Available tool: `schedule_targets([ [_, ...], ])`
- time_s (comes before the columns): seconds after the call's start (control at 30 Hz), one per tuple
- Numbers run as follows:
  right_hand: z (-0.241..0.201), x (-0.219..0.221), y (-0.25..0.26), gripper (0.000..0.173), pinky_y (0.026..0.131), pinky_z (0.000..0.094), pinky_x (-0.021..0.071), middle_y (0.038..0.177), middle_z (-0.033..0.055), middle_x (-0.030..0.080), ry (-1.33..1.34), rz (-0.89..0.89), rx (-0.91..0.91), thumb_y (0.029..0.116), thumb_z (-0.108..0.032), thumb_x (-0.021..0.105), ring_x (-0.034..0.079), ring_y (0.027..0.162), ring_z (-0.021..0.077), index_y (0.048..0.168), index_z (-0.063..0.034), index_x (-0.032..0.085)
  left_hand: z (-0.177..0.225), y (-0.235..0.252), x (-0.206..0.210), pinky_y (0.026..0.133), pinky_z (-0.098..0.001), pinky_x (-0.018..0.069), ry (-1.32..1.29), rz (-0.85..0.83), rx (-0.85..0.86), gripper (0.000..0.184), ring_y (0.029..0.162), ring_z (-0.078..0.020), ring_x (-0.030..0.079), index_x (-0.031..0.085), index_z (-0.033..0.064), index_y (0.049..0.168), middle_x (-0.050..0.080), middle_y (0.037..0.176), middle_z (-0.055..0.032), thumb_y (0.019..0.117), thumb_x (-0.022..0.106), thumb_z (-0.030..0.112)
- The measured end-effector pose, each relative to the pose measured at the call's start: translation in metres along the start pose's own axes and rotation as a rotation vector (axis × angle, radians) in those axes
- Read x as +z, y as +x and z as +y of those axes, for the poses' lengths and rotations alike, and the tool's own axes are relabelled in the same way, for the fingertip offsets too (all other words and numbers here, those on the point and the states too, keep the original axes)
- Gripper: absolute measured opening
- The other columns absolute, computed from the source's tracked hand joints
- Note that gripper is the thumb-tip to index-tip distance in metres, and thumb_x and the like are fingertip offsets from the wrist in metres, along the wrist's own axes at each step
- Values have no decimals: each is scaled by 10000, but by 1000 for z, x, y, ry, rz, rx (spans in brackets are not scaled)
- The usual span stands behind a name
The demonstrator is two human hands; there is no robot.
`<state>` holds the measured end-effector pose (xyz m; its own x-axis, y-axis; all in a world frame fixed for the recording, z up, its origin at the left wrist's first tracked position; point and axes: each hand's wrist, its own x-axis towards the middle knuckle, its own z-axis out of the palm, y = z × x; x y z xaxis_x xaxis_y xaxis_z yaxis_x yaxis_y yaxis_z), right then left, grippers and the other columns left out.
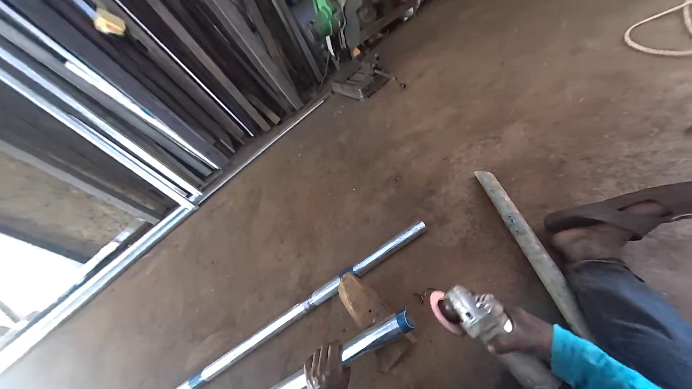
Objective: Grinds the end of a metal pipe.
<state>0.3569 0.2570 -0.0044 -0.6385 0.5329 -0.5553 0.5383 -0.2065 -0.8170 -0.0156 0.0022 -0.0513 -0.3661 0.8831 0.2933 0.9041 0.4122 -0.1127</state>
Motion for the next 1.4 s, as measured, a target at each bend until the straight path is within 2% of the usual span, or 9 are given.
schedule_targets([
  [0.17, 12, 37, 15, 710, 981, 450, 532, 1166, 181, 686, -55, -163, 35, 712, -213, 906, 671, 1086, 256, 1306, 16, 592, 7, -6, -8, 806, -633, 550, -4, -31, -20, 494, 924, -452, 717, 739, -10, 1044, 737, 1021, -226, 586, 878, 113],
  [0.3, -1, 38, 19, 677, 996, 488, 511, 1201, 210, 666, -115, -230, 91, 763, -226, 892, 653, 1117, 293, 1312, 25, 584, 7, -8, -8, 809, -628, 547, 4, -34, -17, 508, 934, -456, 715, 735, -7, 1057, 737, 1040, -228, 583, 868, 116],
  [0.67, -6, 33, 21, 699, 1006, 497, 501, 1232, 230, 650, -169, -261, 62, 784, -232, 885, 642, 1142, 309, 1345, 32, 562, 10, -8, -11, 859, -649, 529, -23, -74, -48, 500, 962, -474, 710, 735, -24, 1080, 735, 1071, -250, 621, 879, 113],
  [0.8, -9, 41, 20, 710, 1008, 485, 507, 1226, 220, 657, -107, -224, 14, 755, -218, 895, 648, 1134, 297, 1334, 33, 571, 11, -4, -18, 881, -669, 525, -60, -144, -69, 462, 1016, -493, 697, 726, -33, 1115, 722, 1105, -271, 696, 854, 114],
  [0.9, -4, 40, 19, 744, 1023, 472, 505, 1248, 212, 652, -126, -237, -23, 738, -207, 902, 643, 1158, 284, 1356, 24, 558, 10, -4, -17, 865, -661, 529, -46, -132, -55, 467, 994, -491, 700, 727, -33, 1102, 723, 1089, -269, 680, 857, 118],
  [1.0, -9, 36, 16, 726, 1029, 498, 489, 1259, 232, 642, -183, -254, 29, 772, -218, 893, 632, 1173, 312, 1361, 35, 551, 9, -5, -16, 872, -651, 526, -34, -118, -49, 493, 989, -482, 702, 730, -23, 1104, 730, 1088, -252, 655, 873, 122],
  [1.13, -16, 39, 19, 711, 1026, 493, 493, 1254, 221, 646, -170, -233, 10, 770, -217, 890, 633, 1169, 305, 1352, 21, 561, 11, -3, -17, 880, -651, 526, -39, -124, -51, 475, 994, -480, 705, 727, -29, 1105, 728, 1094, -257, 671, 862, 108],
  [1.23, -17, 34, 19, 721, 1027, 540, 482, 1264, 249, 637, -267, -255, 53, 783, -267, 884, 624, 1188, 351, 1348, 40, 558, 8, -4, -16, 871, -649, 530, -27, -123, -43, 465, 995, -473, 708, 731, -28, 1098, 730, 1090, -257, 672, 853, 113],
  [1.4, -16, 33, 19, 736, 1032, 538, 483, 1275, 254, 633, -226, -256, 62, 783, -254, 888, 622, 1196, 352, 1369, 32, 548, 8, -7, -10, 845, -638, 537, -6, -81, -34, 477, 972, -458, 714, 737, -17, 1085, 737, 1073, -235, 645, 859, 119],
])
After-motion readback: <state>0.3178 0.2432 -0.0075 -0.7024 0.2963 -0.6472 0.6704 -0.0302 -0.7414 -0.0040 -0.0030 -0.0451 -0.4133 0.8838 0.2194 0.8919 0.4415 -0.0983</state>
